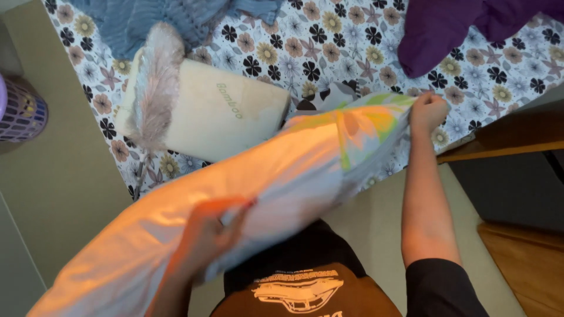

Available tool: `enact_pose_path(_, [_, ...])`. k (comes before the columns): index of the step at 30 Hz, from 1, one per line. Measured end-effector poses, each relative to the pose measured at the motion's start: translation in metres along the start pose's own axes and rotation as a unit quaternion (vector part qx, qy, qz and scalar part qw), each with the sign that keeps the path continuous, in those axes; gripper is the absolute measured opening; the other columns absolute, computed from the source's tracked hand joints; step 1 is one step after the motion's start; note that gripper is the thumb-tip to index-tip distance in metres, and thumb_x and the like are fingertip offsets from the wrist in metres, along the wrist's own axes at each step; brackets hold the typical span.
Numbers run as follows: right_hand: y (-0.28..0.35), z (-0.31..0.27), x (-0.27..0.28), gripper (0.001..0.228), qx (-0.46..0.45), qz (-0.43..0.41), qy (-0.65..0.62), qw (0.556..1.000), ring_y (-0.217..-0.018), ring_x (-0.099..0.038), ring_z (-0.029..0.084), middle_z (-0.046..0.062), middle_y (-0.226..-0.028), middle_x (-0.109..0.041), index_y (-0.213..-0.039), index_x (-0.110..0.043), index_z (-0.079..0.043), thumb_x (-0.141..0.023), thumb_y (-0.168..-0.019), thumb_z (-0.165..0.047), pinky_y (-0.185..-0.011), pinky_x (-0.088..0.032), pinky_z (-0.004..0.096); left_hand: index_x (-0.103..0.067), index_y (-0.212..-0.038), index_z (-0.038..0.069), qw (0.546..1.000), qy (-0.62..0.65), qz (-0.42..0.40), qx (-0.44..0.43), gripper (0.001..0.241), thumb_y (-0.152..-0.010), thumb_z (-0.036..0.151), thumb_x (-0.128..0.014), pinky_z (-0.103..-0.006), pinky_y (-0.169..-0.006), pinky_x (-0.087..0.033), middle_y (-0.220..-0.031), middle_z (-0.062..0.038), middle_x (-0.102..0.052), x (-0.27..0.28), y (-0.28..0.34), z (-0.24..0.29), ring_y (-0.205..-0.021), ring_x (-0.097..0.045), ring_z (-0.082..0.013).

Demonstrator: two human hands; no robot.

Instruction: Put a pillowcase onto a pillow.

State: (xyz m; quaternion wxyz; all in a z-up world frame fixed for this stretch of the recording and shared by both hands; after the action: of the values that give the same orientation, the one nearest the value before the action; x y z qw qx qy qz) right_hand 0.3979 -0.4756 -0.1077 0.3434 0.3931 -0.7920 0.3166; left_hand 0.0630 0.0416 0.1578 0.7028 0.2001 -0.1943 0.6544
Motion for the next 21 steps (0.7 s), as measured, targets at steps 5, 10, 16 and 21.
enact_pose_path(5, [0.068, -0.045, 0.002, 0.04, 0.051, -0.012, -0.287, 0.956, -0.065, -0.038, 0.009, 0.0, -0.07, -0.045, -0.076, -0.048, -0.004, -0.065, -0.109, -0.02, -0.059, -0.033, 0.029, -0.074, -0.105, 0.01, 0.964, -0.192, 0.168, 0.073, 0.02, -0.104, 0.029, -0.069, -0.044, -0.057, -0.041, -0.063, -0.015, -0.054, 0.017, -0.047, -0.038, -0.056, -0.053, -0.0329])
enact_pose_path(10, [0.173, -0.103, 0.022, 0.036, 0.019, 0.005, -0.458, 0.889, -0.073, -0.035, 0.006, -0.006, -0.081, -0.04, -0.088, -0.047, -0.009, -0.072, -0.104, -0.027, -0.063, -0.031, 0.024, -0.062, -0.098, 0.002, 0.929, -0.257, 0.265, 0.016, 0.03, -0.11, 0.028, -0.069, -0.0462, -0.072, -0.043, -0.079, -0.013, -0.056, 0.023, -0.059, -0.036, -0.08, -0.057, -0.0345])
enact_pose_path(16, [0.258, -0.162, 0.054, 0.037, 0.085, -0.043, -0.307, 0.947, -0.076, -0.04, 0.012, 0.003, -0.084, -0.045, -0.092, -0.052, 0.001, -0.062, -0.108, -0.031, -0.065, -0.037, 0.03, -0.055, -0.126, -0.004, 0.945, -0.183, 0.26, -0.073, 0.044, -0.111, 0.034, -0.069, -0.0485, -0.1, -0.043, -0.118, -0.019, -0.057, 0.007, -0.039, -0.022, -0.114, -0.054, -0.0382])
enact_pose_path(21, [0.267, -0.173, 0.047, 0.041, 0.116, -0.018, -0.278, 0.953, -0.063, -0.041, 0.016, 0.009, -0.068, -0.045, -0.084, -0.054, 0.004, -0.049, -0.114, -0.024, -0.06, -0.037, 0.035, -0.061, -0.117, 0.001, 0.937, -0.266, 0.225, 0.007, 0.057, -0.088, 0.047, -0.078, -0.051, -0.084, -0.043, -0.094, -0.019, -0.062, -0.013, -0.042, -0.019, -0.091, -0.057, -0.0394])
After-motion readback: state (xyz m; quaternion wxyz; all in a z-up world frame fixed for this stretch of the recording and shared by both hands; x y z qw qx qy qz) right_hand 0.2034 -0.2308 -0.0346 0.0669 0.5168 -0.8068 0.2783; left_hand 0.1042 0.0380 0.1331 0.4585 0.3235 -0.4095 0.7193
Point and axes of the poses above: each hand's wrist, its own y-axis away from the middle knuckle, its own x-axis out of the back of the hand, z = x × y, the point moved 1 cm from there along -y, towards the middle knuckle
